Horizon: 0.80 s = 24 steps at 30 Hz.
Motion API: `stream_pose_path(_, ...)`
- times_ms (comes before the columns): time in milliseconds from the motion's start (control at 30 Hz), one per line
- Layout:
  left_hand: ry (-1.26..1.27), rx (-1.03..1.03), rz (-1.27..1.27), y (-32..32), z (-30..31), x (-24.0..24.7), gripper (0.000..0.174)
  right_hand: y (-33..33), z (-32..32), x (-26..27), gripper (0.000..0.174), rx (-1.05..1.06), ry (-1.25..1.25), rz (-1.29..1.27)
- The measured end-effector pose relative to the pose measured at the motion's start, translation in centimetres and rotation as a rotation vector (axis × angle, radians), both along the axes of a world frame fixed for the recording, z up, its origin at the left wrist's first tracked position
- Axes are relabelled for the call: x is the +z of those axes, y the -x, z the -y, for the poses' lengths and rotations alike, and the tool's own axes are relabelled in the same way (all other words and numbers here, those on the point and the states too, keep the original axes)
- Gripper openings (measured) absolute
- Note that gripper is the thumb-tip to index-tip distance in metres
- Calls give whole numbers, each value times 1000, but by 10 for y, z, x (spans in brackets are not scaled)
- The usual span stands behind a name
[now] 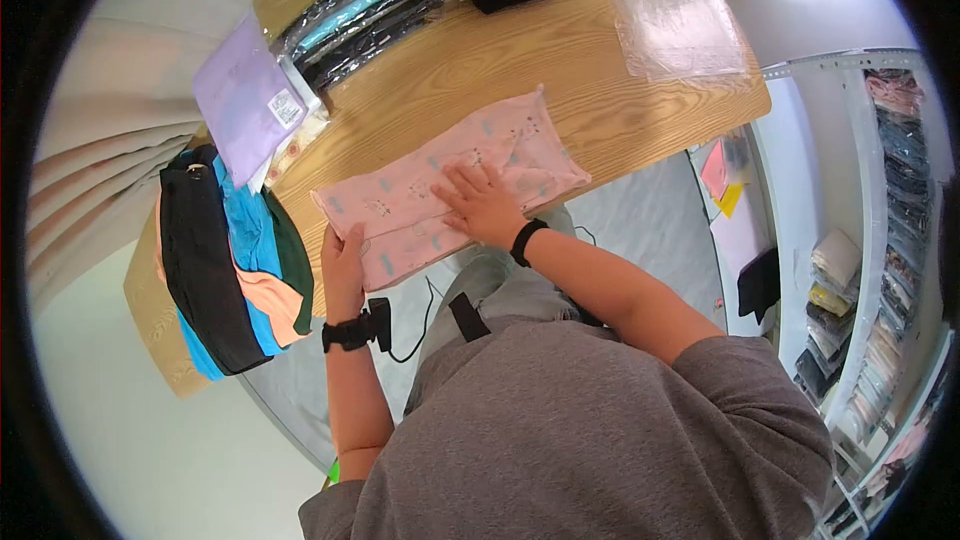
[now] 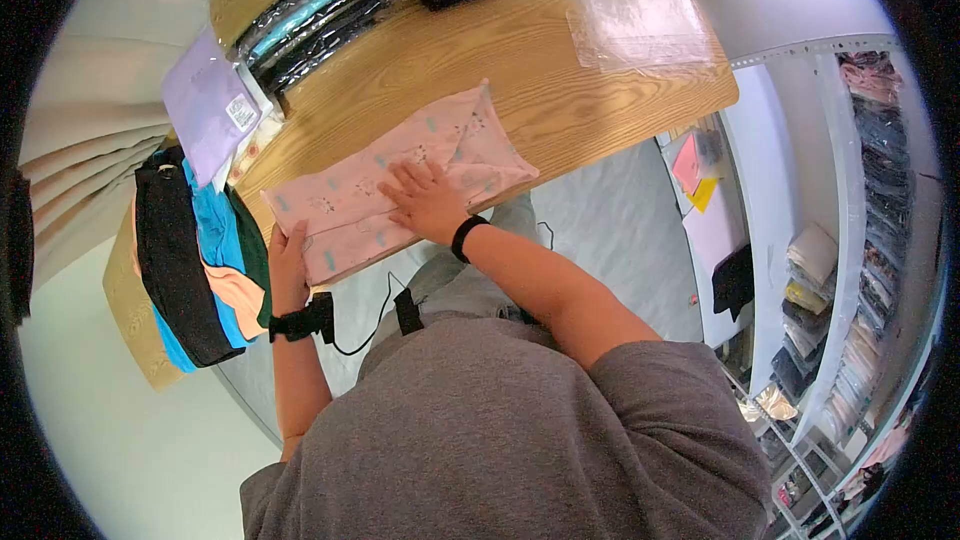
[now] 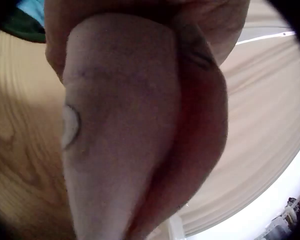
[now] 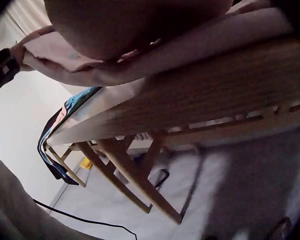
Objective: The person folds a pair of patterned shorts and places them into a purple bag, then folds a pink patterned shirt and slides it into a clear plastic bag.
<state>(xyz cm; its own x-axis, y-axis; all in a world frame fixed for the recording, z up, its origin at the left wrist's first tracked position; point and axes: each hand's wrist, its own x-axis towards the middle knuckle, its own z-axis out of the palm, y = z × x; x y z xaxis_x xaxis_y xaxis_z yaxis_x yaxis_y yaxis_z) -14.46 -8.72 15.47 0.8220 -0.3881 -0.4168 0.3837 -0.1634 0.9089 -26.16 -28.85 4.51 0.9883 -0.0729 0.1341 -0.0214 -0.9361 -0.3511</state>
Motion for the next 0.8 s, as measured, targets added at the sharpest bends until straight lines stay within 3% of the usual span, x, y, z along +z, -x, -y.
stream_pose_path(200, -63, -112, 158, 10, 45, 25, 39, -2, 13, 16, 48, 38, -171, 106)
stream_pose_path(300, -100, -188, 225, 19, 77, 37, 41, 14, 34, 26, 47, -172, -165, 50)
stream_pose_path(400, -130, -279, 279, 20, 109, 22, 55, 28, 44, 24, 45, -269, -194, -40)
stream_pose_path(467, -158, -315, 303, 23, 140, 15, 61, 30, 48, 17, 42, -213, -143, 74)
stream_pose_path(500, -169, -322, 457, 26, 155, 6, 65, 31, 52, 14, 42, -219, -141, 73)
stream_pose_path(533, -179, -328, 610, 29, 169, -1, 70, 31, 59, 11, 41, -199, -273, 130)
stream_pose_path(600, -252, -359, 582, 33, 189, -21, 70, 36, 75, 0, 41, -188, -403, 184)
stream_pose_path(667, -329, -412, 474, 41, 208, -19, 69, 47, 94, -10, 36, -443, -499, 147)
stream_pose_path(700, -329, -421, 471, 44, 216, -21, 69, 48, 99, -13, 36, -452, -500, 145)
stream_pose_path(767, -404, -469, 416, 48, 232, -32, 67, 51, 105, -11, 28, -574, -1068, 37)
stream_pose_path(800, -338, -469, 498, 50, 238, -39, 64, 51, 108, -7, 28, -583, -1071, 39)
